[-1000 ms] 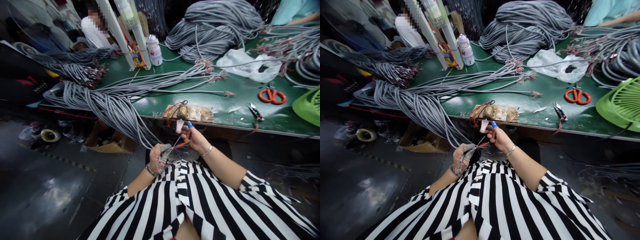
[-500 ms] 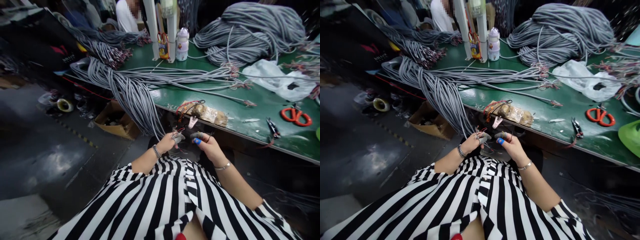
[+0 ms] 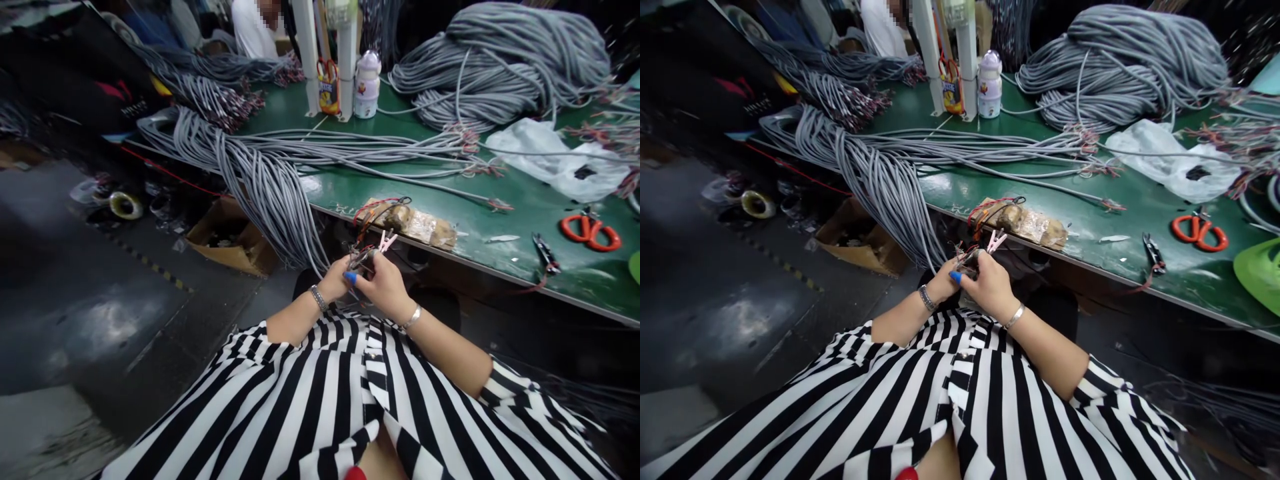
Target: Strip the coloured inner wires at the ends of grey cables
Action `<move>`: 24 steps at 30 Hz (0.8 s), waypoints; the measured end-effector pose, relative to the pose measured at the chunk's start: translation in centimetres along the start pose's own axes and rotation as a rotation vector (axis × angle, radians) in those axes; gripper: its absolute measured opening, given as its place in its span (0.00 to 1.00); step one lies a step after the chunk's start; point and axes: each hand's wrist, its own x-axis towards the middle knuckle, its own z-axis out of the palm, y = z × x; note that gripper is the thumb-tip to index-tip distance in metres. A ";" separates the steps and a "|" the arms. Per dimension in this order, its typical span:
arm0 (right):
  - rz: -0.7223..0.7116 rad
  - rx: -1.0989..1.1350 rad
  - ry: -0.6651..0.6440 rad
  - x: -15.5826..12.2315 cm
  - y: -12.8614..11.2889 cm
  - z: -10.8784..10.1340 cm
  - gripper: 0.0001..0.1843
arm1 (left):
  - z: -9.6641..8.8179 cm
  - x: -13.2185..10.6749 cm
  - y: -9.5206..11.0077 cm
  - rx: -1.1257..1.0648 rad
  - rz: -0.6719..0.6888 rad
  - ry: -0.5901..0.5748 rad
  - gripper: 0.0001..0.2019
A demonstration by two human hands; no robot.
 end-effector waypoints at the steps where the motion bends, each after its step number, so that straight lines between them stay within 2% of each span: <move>1: -0.009 -0.025 0.006 0.1 0.1 0.2 0.15 | -0.1 -0.1 0.0 -0.011 -0.014 -0.029 0.12; 3: -0.026 -0.055 0.011 0.2 0.3 0.4 0.13 | -0.2 -0.1 0.0 -0.014 -0.038 -0.060 0.11; 6: -0.055 -0.043 0.004 0.2 0.6 0.5 0.10 | -0.4 -0.1 0.2 -0.031 -0.091 -0.045 0.09; 11: -0.124 0.120 0.010 0.3 0.8 0.4 0.05 | -0.5 -0.1 1.2 -0.196 -0.264 -0.082 0.10; 14: -0.080 0.274 0.014 0.4 1.0 0.7 0.07 | -0.4 -0.3 2.0 -0.245 -0.368 -0.105 0.11; 17: 0.030 0.510 0.017 0.5 1.2 1.1 0.10 | -0.5 -0.3 2.7 -0.293 -0.432 -0.168 0.17; 20: 0.117 0.697 0.033 0.5 1.2 1.4 0.11 | -0.7 -0.6 3.2 -0.404 -0.426 -0.218 0.27; 22: 0.147 0.743 0.034 0.5 1.1 1.4 0.12 | -0.9 -0.9 3.2 -0.466 -0.365 -0.165 0.29; 24: 0.157 0.761 0.034 0.4 1.0 1.4 0.13 | -1.0 -1.4 3.0 -0.479 -0.260 -0.060 0.28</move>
